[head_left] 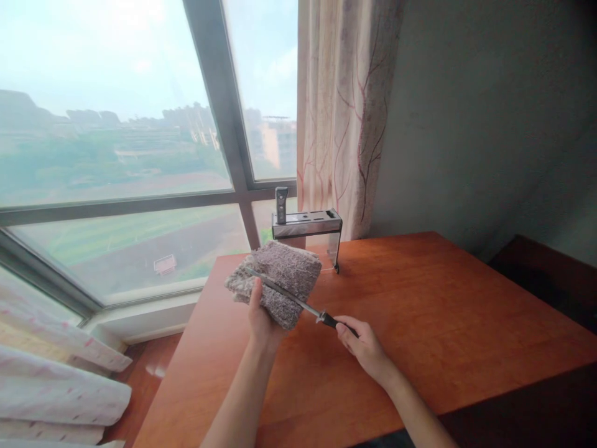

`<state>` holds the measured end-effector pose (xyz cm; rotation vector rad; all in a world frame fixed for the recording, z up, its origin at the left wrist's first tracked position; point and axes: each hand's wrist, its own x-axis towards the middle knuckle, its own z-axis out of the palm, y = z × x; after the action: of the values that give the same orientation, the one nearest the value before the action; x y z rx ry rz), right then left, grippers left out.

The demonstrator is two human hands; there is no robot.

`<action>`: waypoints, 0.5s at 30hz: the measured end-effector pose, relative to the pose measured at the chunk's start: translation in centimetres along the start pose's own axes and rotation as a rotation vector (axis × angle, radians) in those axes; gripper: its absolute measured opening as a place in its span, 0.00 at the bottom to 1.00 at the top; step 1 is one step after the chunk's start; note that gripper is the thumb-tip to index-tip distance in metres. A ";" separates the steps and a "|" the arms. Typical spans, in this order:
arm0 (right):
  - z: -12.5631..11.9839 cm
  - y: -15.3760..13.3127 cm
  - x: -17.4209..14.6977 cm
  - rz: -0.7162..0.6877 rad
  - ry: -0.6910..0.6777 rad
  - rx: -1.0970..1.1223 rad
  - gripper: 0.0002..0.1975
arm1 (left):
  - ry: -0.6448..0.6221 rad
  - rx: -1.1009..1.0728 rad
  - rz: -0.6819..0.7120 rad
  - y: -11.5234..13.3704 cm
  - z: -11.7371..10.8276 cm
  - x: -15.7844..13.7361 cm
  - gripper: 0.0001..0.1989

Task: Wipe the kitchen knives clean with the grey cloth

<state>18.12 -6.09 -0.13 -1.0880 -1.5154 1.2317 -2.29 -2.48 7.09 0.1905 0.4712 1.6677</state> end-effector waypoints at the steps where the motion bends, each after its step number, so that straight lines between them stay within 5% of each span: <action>1: 0.0 0.1 0.0 0.030 0.009 0.054 0.24 | -0.006 -0.001 -0.035 -0.1 0.0 -0.1 0.20; 7: -0.1 -0.1 0.1 0.125 0.075 0.253 0.25 | -0.112 -0.049 -0.128 0.4 -0.4 -0.6 0.16; 12: -0.4 -0.3 0.0 0.109 0.087 0.370 0.22 | -0.194 -0.088 -0.191 0.6 -0.3 -1.0 0.26; 15: -0.5 -0.3 -0.1 0.088 0.059 0.417 0.21 | -0.167 -0.041 -0.211 0.6 -0.7 -0.8 0.16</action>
<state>18.64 -6.12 0.27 -0.9084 -1.1078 1.4814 -3.01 -3.48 6.81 0.2391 0.3193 1.4405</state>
